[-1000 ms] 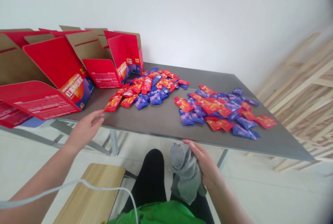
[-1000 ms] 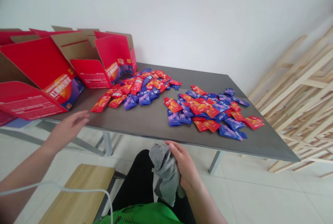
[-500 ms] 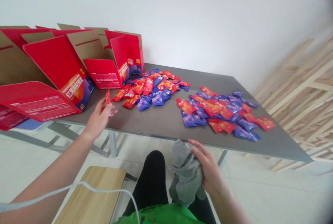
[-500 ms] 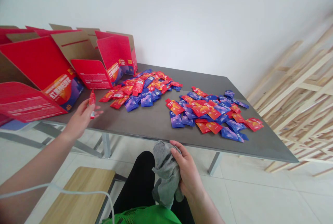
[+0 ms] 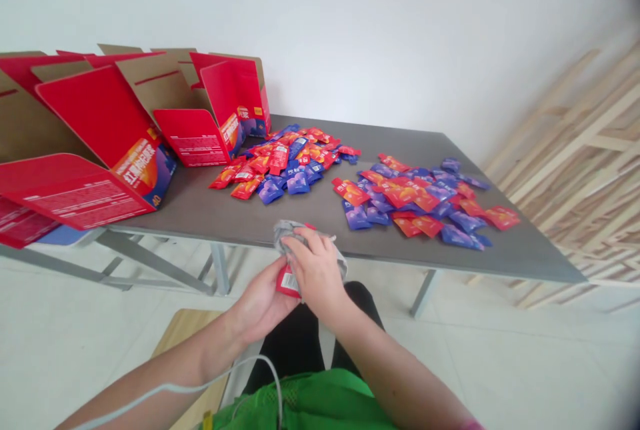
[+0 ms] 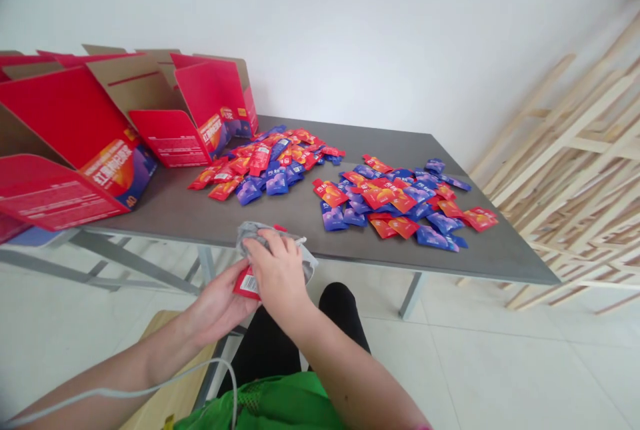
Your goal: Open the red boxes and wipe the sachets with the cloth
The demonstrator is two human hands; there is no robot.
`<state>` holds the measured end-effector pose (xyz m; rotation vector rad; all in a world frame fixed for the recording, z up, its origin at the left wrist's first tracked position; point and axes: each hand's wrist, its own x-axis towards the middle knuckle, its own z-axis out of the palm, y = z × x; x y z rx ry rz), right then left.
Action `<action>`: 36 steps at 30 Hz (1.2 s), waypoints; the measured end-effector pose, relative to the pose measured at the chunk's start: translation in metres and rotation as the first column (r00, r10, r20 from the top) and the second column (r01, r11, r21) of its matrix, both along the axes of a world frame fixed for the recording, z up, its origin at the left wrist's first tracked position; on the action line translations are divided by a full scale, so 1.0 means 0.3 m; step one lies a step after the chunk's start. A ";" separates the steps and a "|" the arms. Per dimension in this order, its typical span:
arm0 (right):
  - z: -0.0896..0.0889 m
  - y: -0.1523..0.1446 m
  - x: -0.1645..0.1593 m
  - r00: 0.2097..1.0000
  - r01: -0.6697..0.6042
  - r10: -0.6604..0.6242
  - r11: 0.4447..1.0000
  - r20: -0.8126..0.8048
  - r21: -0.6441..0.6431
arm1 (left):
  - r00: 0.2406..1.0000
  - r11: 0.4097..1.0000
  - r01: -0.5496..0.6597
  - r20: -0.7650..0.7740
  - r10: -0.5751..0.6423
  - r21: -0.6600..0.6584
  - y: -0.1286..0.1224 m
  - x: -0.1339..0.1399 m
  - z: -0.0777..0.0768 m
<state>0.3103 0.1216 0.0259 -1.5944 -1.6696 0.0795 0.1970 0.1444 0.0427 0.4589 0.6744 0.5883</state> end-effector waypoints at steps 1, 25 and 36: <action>-0.011 0.008 0.034 0.999 0.032 -0.033 0.999 -0.024 -0.027 | 1.000 1.000 0.024 -0.009 -0.024 -0.003 -0.008 0.001 -0.004; 0.036 -0.096 0.170 0.285 -0.113 -0.148 0.976 -0.947 -0.187 | 0.772 0.357 0.635 -0.585 -0.250 0.685 0.098 -0.103 -0.001; 0.023 -0.189 0.052 0.986 0.046 -0.013 0.979 -0.166 0.197 | 0.871 0.439 0.472 -0.481 -0.098 0.765 0.040 -0.029 -0.011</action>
